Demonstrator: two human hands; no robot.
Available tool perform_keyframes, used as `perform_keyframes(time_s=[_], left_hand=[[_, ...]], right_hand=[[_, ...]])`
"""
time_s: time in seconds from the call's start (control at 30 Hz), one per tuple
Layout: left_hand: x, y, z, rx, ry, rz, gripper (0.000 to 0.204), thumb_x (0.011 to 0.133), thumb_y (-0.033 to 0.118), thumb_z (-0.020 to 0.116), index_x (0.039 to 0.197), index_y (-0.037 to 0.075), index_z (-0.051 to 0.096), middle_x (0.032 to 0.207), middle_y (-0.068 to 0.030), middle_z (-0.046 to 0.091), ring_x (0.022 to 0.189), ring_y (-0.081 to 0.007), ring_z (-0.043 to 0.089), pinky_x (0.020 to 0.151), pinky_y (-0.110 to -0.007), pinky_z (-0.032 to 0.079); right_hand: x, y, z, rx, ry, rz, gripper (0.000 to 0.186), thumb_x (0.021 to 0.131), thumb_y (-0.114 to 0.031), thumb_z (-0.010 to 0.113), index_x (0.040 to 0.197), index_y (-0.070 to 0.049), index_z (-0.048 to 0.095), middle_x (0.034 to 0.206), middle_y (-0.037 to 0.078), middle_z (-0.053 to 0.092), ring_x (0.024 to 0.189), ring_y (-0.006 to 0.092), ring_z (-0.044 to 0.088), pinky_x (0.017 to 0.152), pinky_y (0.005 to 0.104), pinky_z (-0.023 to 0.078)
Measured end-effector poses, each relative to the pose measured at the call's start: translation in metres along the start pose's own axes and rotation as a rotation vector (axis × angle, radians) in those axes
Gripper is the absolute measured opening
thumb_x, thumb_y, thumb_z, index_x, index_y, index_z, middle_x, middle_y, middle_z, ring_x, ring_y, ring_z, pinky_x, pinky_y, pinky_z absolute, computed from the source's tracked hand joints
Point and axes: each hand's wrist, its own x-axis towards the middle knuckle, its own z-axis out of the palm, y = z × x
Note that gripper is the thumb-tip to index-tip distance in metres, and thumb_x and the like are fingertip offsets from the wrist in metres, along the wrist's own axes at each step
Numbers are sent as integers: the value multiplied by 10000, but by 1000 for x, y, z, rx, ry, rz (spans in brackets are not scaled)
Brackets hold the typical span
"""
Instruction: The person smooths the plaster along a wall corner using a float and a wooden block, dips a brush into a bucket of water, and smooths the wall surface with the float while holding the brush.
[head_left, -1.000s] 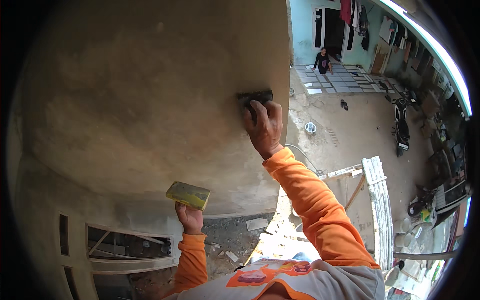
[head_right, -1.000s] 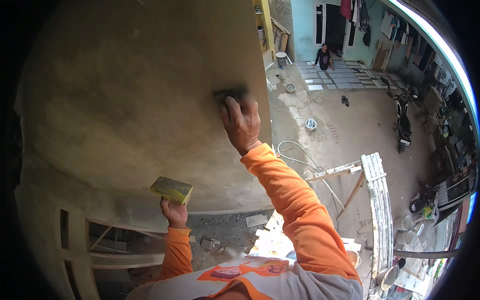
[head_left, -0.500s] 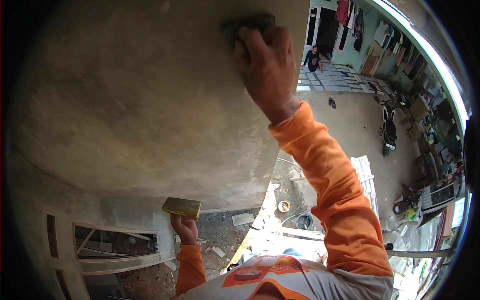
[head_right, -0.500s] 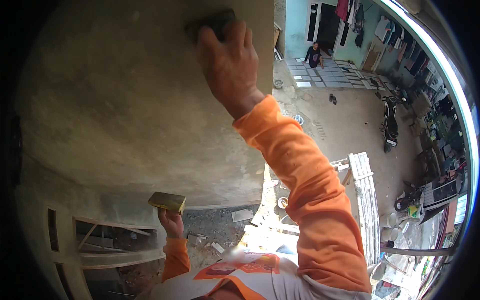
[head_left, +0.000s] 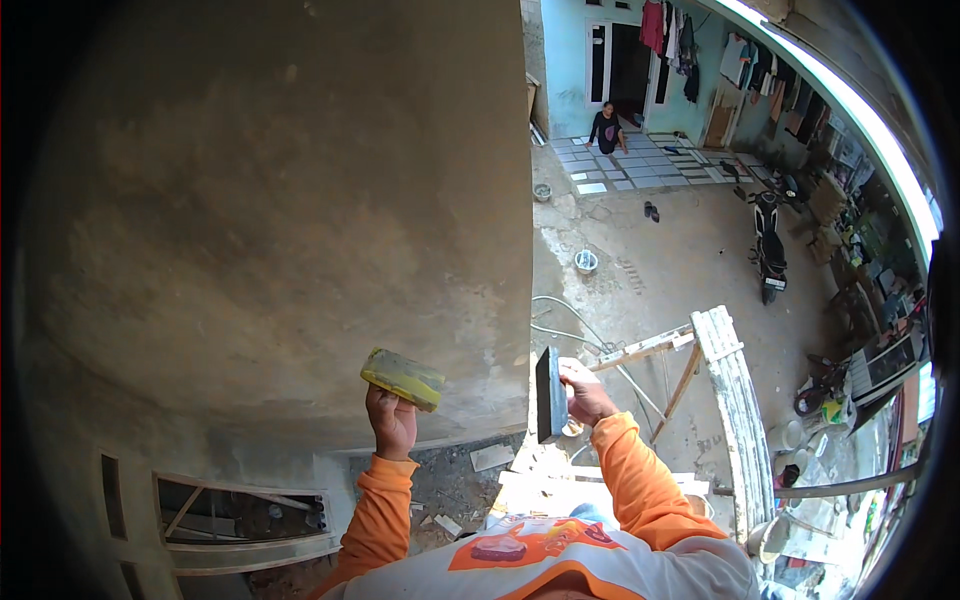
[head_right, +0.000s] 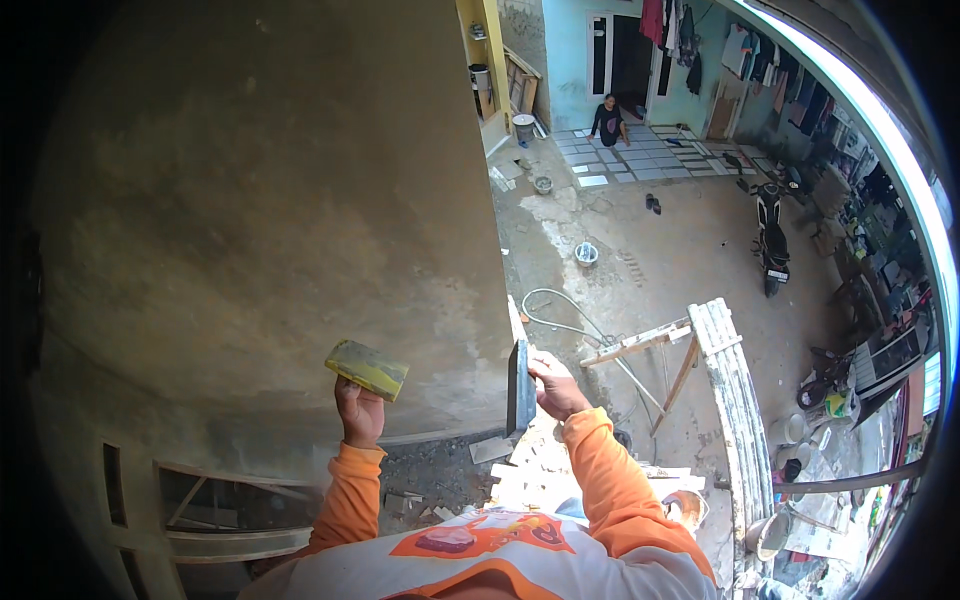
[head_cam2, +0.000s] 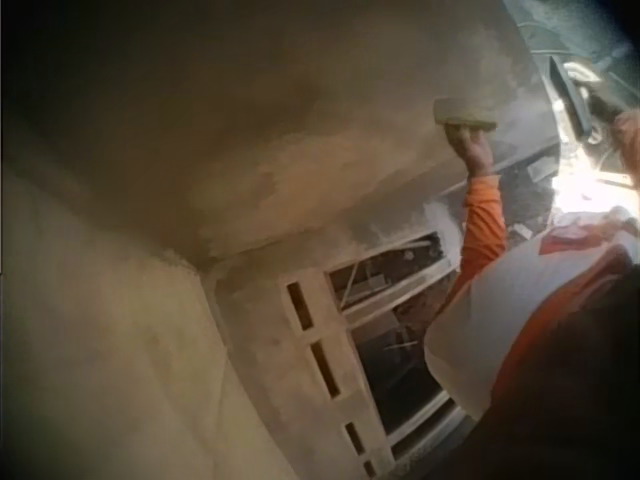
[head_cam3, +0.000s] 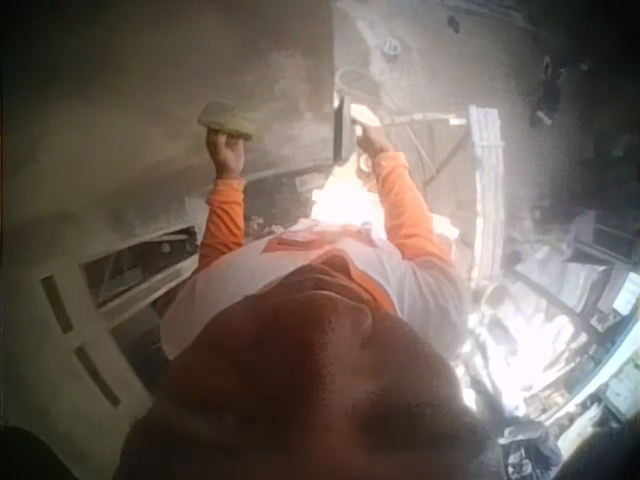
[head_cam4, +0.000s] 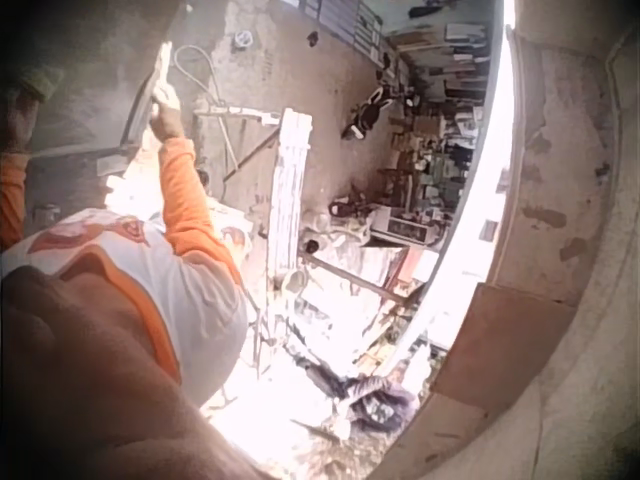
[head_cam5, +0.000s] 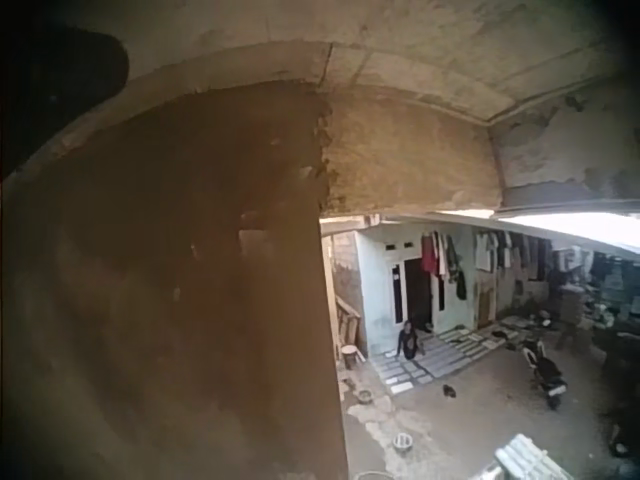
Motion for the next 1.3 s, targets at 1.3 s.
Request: perform_keyframes(time_s=[1.3], left_hand=[[30, -12, 69, 209, -520, -373, 753, 706, 425, 755, 1233, -28, 464, 1109, -75, 589, 1011, -146, 585, 912, -301, 478]], right_hand=[[-76, -114, 115, -1311, -328, -750, 296, 841, -146, 622, 1131, -89, 641, 922, 153, 564, 811, 290, 586, 731, 361, 484]])
